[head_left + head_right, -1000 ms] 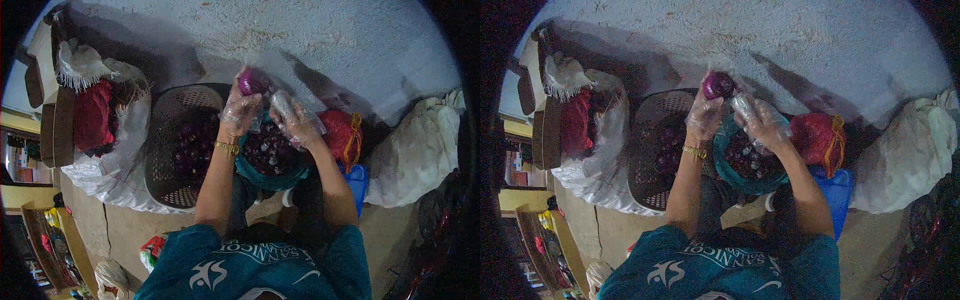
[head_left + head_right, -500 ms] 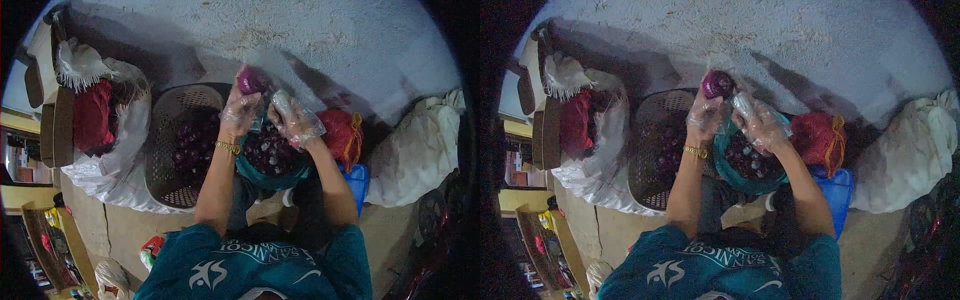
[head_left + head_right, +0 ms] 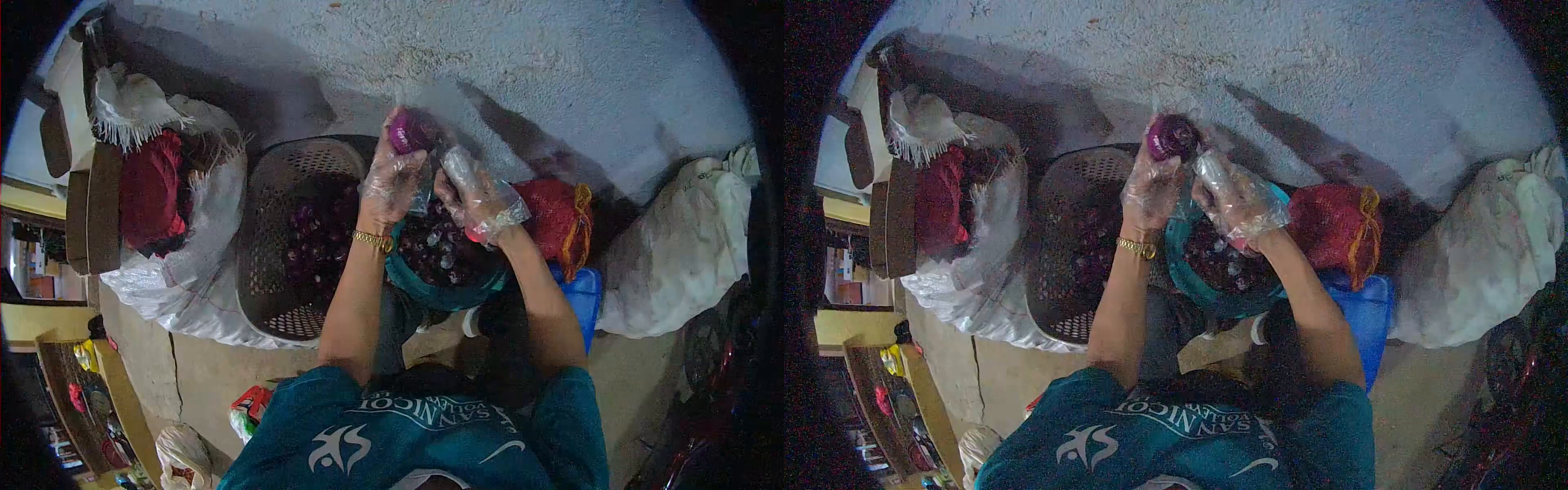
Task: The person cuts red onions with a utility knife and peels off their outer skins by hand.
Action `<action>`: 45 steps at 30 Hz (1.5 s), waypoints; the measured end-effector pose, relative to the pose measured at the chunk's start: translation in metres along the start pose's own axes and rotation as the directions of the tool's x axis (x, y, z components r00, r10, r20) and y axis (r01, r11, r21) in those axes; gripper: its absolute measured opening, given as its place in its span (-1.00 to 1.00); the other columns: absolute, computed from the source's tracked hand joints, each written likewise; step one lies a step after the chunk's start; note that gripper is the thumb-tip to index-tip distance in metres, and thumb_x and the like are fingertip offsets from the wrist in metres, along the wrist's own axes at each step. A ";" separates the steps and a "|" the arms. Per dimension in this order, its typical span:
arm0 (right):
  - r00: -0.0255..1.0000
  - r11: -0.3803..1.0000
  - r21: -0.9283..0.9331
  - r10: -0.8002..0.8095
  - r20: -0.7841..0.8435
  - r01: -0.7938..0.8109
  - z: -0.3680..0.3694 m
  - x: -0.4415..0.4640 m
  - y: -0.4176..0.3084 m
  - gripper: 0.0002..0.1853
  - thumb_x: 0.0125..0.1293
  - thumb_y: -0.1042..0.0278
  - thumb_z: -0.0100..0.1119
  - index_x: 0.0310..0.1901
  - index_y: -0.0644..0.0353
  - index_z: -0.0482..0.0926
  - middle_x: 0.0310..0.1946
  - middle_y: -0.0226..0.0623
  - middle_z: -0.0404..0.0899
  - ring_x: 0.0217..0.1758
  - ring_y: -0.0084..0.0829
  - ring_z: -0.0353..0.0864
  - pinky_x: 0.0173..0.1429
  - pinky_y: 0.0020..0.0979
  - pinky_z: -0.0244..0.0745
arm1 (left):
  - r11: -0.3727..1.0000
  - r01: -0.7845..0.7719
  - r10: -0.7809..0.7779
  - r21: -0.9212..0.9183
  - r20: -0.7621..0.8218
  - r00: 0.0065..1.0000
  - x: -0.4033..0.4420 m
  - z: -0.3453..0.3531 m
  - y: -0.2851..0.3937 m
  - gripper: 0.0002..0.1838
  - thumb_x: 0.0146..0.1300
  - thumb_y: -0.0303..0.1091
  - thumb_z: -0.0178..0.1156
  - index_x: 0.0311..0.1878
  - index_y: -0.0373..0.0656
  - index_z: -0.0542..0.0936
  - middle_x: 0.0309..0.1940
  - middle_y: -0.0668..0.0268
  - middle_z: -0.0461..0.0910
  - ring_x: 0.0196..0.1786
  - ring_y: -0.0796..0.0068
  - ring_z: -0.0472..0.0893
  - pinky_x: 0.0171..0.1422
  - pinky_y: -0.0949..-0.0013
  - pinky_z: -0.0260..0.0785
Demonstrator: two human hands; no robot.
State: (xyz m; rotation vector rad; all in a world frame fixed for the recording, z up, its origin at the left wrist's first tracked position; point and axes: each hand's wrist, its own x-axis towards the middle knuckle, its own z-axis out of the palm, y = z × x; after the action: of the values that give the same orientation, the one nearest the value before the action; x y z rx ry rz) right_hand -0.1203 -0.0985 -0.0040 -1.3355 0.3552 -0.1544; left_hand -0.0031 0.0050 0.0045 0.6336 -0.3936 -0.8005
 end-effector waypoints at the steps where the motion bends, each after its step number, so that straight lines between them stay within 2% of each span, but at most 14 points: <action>1: 1.000 1.000 0.006 -0.012 0.008 0.012 0.000 0.000 0.000 -0.47 0.43 -0.19 -0.26 -0.48 0.09 0.39 -0.65 -0.54 0.26 -0.59 -0.68 0.22 -0.52 -0.56 0.14 | 1.000 -0.007 0.007 0.005 -0.004 1.000 0.000 0.001 0.000 -0.15 -0.02 -0.66 0.19 0.40 -0.06 0.15 0.18 0.28 0.34 0.21 0.35 0.37 0.35 0.32 0.19; 5: 0.994 0.998 0.003 -0.060 0.096 0.060 -0.008 0.001 0.006 -0.70 0.43 -0.01 -0.09 -0.25 0.05 0.42 -0.54 -0.60 0.29 -0.58 -0.73 0.22 -0.54 -0.65 0.13 | 0.999 -0.007 0.006 0.032 0.056 0.998 0.005 -0.006 -0.002 -0.15 -0.02 -0.61 0.21 0.40 -0.06 0.16 0.17 0.27 0.35 0.22 0.34 0.38 0.36 0.31 0.19; 9: 0.996 0.998 0.037 -0.062 0.066 0.059 -0.003 -0.002 0.000 -0.70 0.42 -0.01 -0.08 -0.26 0.05 0.42 -0.55 -0.58 0.29 -0.58 -0.73 0.22 -0.52 -0.64 0.13 | 1.000 -0.005 0.004 0.023 0.027 1.000 0.001 -0.002 0.000 -0.18 0.00 -0.56 0.23 0.39 -0.06 0.17 0.17 0.26 0.37 0.21 0.33 0.39 0.33 0.31 0.21; 12: 0.976 0.976 -0.022 -0.218 0.025 0.218 -0.010 -0.002 0.005 -0.76 0.42 0.11 -0.03 -0.20 0.11 0.43 -0.50 -0.53 0.36 -0.50 -0.69 0.32 -0.45 -0.59 0.24 | 0.999 -0.005 0.004 0.031 0.043 0.999 0.002 -0.005 0.000 -0.21 0.05 -0.48 0.27 0.39 -0.06 0.19 0.17 0.28 0.37 0.19 0.34 0.40 0.30 0.32 0.23; 14: 0.822 0.629 -0.640 -0.569 0.007 0.441 -0.015 -0.003 0.001 -0.80 0.41 0.32 -0.03 -0.03 0.19 0.43 -0.36 -0.43 0.48 -0.36 -0.60 0.44 -0.31 -0.52 0.39 | 0.996 0.041 -0.044 0.078 0.049 0.998 0.000 -0.004 0.001 -0.27 0.13 -0.36 0.29 0.37 -0.06 0.21 0.18 0.30 0.37 0.20 0.36 0.40 0.27 0.34 0.25; 15: 0.823 0.629 -0.640 -0.568 0.009 0.441 -0.020 -0.002 0.007 -0.80 0.41 0.32 -0.03 -0.03 0.19 0.43 -0.36 -0.43 0.48 -0.36 -0.60 0.44 -0.31 -0.52 0.39 | 0.996 0.039 -0.043 0.078 0.048 0.998 0.000 -0.007 0.000 -0.27 0.13 -0.36 0.29 0.37 -0.06 0.21 0.18 0.30 0.37 0.20 0.36 0.40 0.27 0.34 0.25; 17: 0.852 0.759 -0.472 -0.523 -0.030 0.449 -0.028 0.001 0.020 -0.59 0.39 0.36 -0.12 0.25 0.22 0.35 0.07 0.07 0.49 -0.02 -0.02 0.56 0.06 -0.23 0.42 | 0.991 0.066 -0.072 0.117 0.047 0.996 0.001 -0.013 -0.003 -0.30 0.18 -0.22 0.29 0.35 -0.06 0.23 0.18 0.33 0.37 0.20 0.40 0.40 0.21 0.36 0.30; 21: 0.798 0.708 -0.472 -0.602 -0.016 0.525 -0.027 -0.002 0.005 -0.60 0.39 0.28 -0.05 0.21 0.23 0.39 0.03 0.04 0.52 -0.03 -0.02 0.58 0.03 -0.21 0.44 | 0.992 0.051 -0.054 0.115 0.026 0.998 0.003 -0.008 -0.005 -0.36 0.22 -0.16 0.26 0.33 -0.06 0.27 0.15 0.34 0.40 0.17 0.43 0.42 0.10 0.39 0.36; 23: 0.722 0.373 -0.774 -0.675 0.153 0.512 -0.027 -0.006 -0.005 -0.55 0.37 0.17 0.04 0.19 0.25 0.41 0.00 0.06 0.54 0.00 0.00 0.58 0.03 -0.20 0.45 | 0.986 0.030 -0.033 0.161 0.015 0.999 0.004 -0.008 -0.007 -0.39 0.25 -0.13 0.23 0.32 -0.04 0.28 0.13 0.34 0.42 0.15 0.43 0.44 0.05 0.40 0.38; 26: 0.776 0.568 -0.674 -0.631 0.013 0.473 -0.014 -0.012 -0.020 -0.52 0.34 0.12 0.09 0.18 0.26 0.42 -0.04 0.09 0.56 -0.01 0.02 0.59 0.02 -0.19 0.47 | 0.979 0.098 -0.095 0.176 -0.022 0.995 0.002 -0.008 -0.004 -0.41 0.27 -0.14 0.21 0.31 -0.05 0.29 0.11 0.31 0.43 0.17 0.39 0.44 0.11 0.37 0.38; 32: 0.815 0.640 -0.601 -0.578 0.033 0.478 -0.012 -0.013 -0.028 -0.46 0.35 0.12 0.08 0.21 0.34 0.34 -0.06 0.11 0.57 0.03 -0.03 0.57 0.10 -0.23 0.41 | 0.982 0.058 -0.075 0.178 0.092 0.993 0.006 -0.009 -0.006 -0.37 0.27 -0.11 0.20 0.36 -0.02 0.26 0.12 0.33 0.43 0.11 0.43 0.47 0.13 0.35 0.38; 42: 0.810 0.564 -0.682 -0.582 0.072 0.466 -0.018 -0.008 -0.015 -0.51 0.36 0.20 0.05 0.20 0.35 0.35 -0.09 0.06 0.58 0.00 -0.01 0.57 0.10 -0.22 0.42 | 0.968 0.012 -0.039 0.252 0.101 0.994 0.007 -0.009 -0.005 -0.27 0.20 0.00 0.25 0.39 0.06 0.23 0.15 0.43 0.41 0.11 0.50 0.46 0.09 0.44 0.35; 44: 0.540 0.076 -0.823 -0.788 0.297 0.563 -0.029 0.000 0.006 -0.52 0.37 0.20 0.02 0.20 0.35 0.35 -0.11 0.08 0.58 0.01 -0.01 0.57 0.11 -0.22 0.43 | 0.967 0.023 -0.055 0.254 0.121 0.991 0.011 -0.019 -0.009 -0.25 0.18 0.00 0.26 0.39 0.05 0.22 0.18 0.40 0.39 0.15 0.45 0.44 0.17 0.37 0.34; 45: 0.540 0.075 -0.823 -0.788 0.297 0.563 -0.030 0.000 0.006 -0.52 0.37 0.20 0.02 0.20 0.35 0.35 -0.11 0.08 0.58 0.01 -0.01 0.57 0.11 -0.22 0.43 | 0.967 0.023 -0.055 0.254 0.121 0.991 0.010 -0.014 -0.007 -0.25 0.18 0.00 0.26 0.39 0.05 0.22 0.18 0.40 0.39 0.15 0.45 0.44 0.17 0.37 0.34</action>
State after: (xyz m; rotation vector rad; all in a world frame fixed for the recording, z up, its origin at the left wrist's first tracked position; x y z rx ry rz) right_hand -0.1314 -0.1250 -0.0160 -2.4992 -0.1285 -1.1131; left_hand 0.0074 -0.0012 -0.0100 0.8317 -0.6076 -0.8377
